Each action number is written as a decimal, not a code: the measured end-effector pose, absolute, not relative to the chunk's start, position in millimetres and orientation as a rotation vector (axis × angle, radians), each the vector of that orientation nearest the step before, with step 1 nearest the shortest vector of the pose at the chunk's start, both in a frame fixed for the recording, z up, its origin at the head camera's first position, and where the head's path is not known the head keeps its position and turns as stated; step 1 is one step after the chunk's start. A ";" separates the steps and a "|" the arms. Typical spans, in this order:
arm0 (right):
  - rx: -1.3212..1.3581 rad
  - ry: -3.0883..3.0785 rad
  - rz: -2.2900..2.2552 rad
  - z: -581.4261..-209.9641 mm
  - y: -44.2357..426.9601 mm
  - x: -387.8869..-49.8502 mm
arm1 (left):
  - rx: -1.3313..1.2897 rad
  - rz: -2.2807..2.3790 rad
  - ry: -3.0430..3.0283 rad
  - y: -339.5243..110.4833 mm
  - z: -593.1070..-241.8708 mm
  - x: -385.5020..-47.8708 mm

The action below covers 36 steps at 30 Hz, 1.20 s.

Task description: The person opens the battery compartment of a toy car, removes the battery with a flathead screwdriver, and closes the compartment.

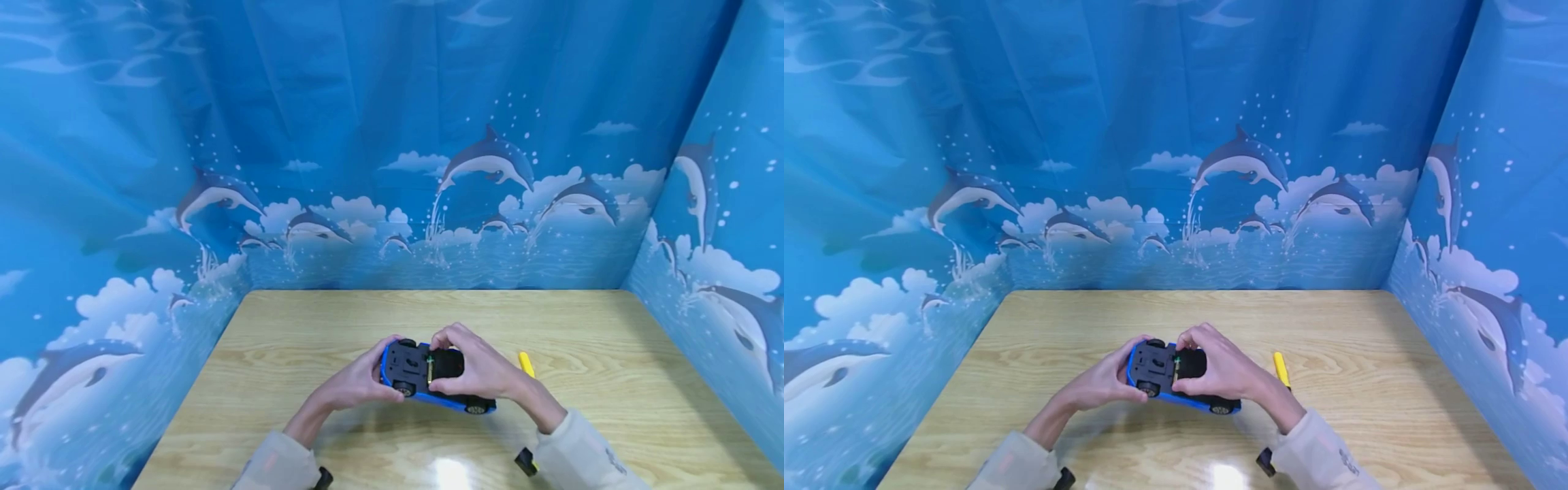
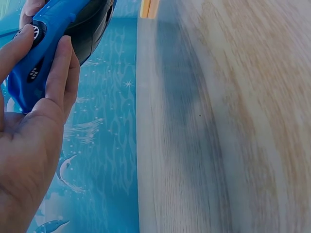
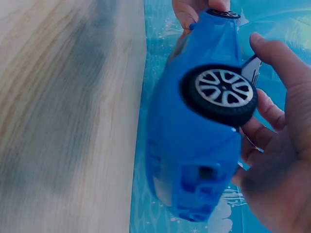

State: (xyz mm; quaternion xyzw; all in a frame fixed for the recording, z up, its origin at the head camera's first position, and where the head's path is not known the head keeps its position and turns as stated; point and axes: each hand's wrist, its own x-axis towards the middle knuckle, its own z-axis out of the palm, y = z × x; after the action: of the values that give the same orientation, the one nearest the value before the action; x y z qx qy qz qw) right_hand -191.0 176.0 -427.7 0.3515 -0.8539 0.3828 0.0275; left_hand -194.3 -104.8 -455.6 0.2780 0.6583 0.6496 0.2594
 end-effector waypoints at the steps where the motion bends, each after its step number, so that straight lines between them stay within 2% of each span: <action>1: 1.078 -2.637 1.184 -428.2 175.9 -190.6 | 0.759 1.764 1.786 -105.0 -455.6 -194.5; 36: 0.984 -2.574 1.062 -434.3 177.3 -184.6 | 0.746 1.826 1.813 -106.4 -453.1 -193.0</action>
State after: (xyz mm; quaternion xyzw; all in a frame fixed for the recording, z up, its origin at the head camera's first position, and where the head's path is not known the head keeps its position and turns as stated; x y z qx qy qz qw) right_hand -184.6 177.3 -434.3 0.3317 -0.8677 0.3581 0.0940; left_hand -193.0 -106.4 -453.1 0.2712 0.6588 0.6633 0.2292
